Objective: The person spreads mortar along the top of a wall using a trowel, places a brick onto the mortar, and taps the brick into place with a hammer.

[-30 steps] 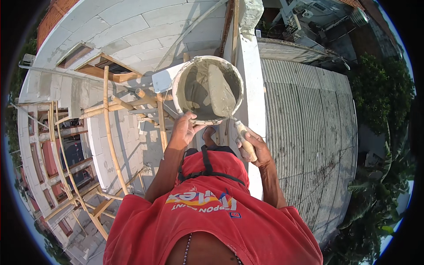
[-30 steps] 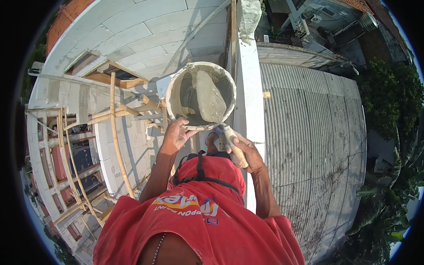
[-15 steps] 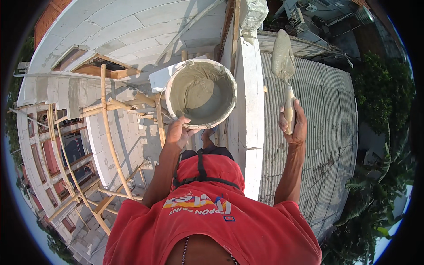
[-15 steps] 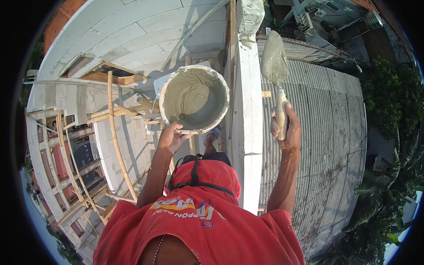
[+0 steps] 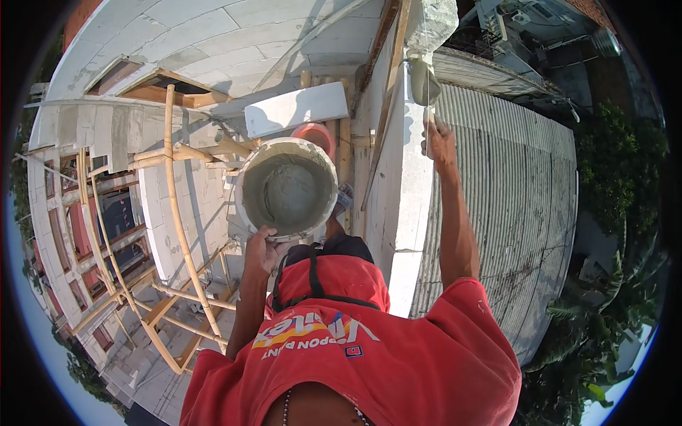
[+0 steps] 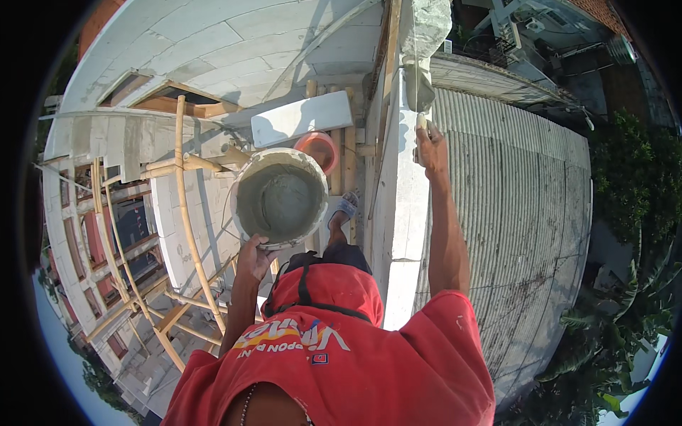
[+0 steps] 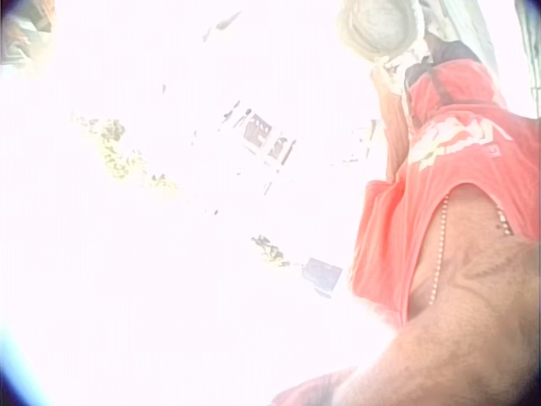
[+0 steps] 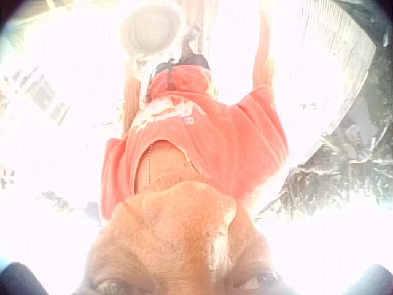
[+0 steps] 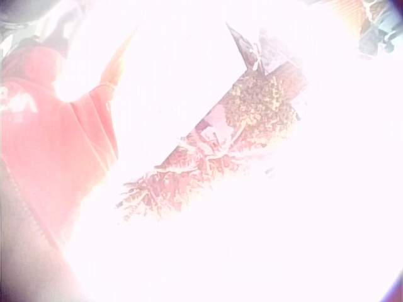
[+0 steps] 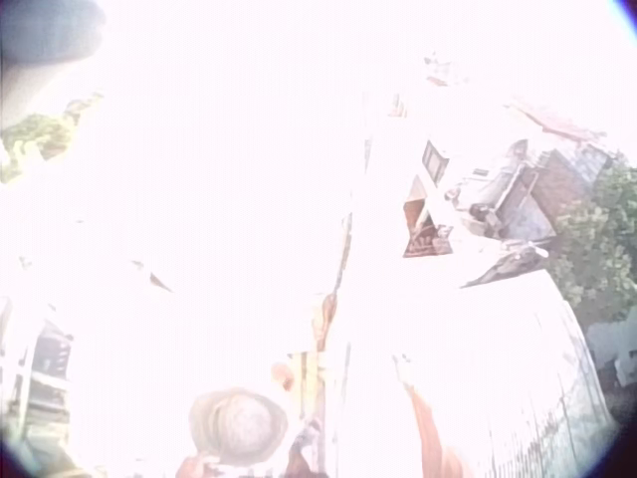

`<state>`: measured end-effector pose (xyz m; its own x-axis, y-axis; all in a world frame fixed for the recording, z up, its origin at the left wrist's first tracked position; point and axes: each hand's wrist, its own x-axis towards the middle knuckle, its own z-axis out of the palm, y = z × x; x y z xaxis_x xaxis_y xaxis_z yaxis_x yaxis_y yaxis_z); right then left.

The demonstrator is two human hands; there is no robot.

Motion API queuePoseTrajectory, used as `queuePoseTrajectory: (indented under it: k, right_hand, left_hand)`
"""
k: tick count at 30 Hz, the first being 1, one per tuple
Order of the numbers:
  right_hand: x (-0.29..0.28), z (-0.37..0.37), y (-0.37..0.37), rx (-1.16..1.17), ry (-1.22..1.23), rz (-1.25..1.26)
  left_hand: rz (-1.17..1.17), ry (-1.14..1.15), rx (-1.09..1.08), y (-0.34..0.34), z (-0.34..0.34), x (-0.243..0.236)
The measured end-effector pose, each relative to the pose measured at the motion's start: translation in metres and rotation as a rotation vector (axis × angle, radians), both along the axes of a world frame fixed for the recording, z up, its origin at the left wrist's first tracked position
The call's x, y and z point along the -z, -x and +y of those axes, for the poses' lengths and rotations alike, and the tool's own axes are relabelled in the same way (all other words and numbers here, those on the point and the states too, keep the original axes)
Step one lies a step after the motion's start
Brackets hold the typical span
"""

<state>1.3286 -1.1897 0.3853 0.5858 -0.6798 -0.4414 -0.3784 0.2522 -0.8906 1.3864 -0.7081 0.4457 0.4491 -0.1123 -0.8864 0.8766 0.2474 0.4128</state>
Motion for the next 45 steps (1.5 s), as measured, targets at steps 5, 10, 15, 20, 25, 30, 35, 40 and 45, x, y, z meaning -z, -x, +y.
queuePoseTrajectory:
  k: [5,10,15,20,25,30,35,40,45]
  right_hand:
    - [0.001,0.027,0.009,-0.063,0.066,0.036]
    - [-0.007,0.066,0.041,-0.059,0.176,0.117]
    - [-0.014,0.096,0.067,-0.02,0.271,0.224]
    - [-0.003,0.118,0.097,-0.1,0.38,0.307]
    - [0.02,0.144,0.144,-0.052,0.516,0.268]
    - [0.0,0.14,0.173,-0.01,0.174,0.244]
    - [-0.111,0.175,0.19,0.187,0.089,0.017]
    - [-0.214,0.221,0.214,0.117,0.092,0.015]
    - [-0.245,0.274,0.209,-0.148,-0.212,0.076]
  left_hand:
    - [0.031,-0.025,-0.058,0.007,0.014,0.0]
    - [0.062,-0.019,-0.102,0.012,0.017,0.002]
    - [0.053,0.003,-0.066,0.016,0.019,0.003]
    - [0.03,0.048,-0.003,0.019,0.018,0.009]
    - [0.013,0.009,0.113,0.019,0.006,0.003]
    - [-0.023,-0.068,0.202,0.025,-0.004,-0.006]
    - [-0.253,-0.102,0.309,0.042,-0.004,-0.006]
    - [-0.397,-0.033,0.414,0.05,0.001,-0.038]
    - [-0.454,-0.001,0.433,0.067,0.006,-0.064]
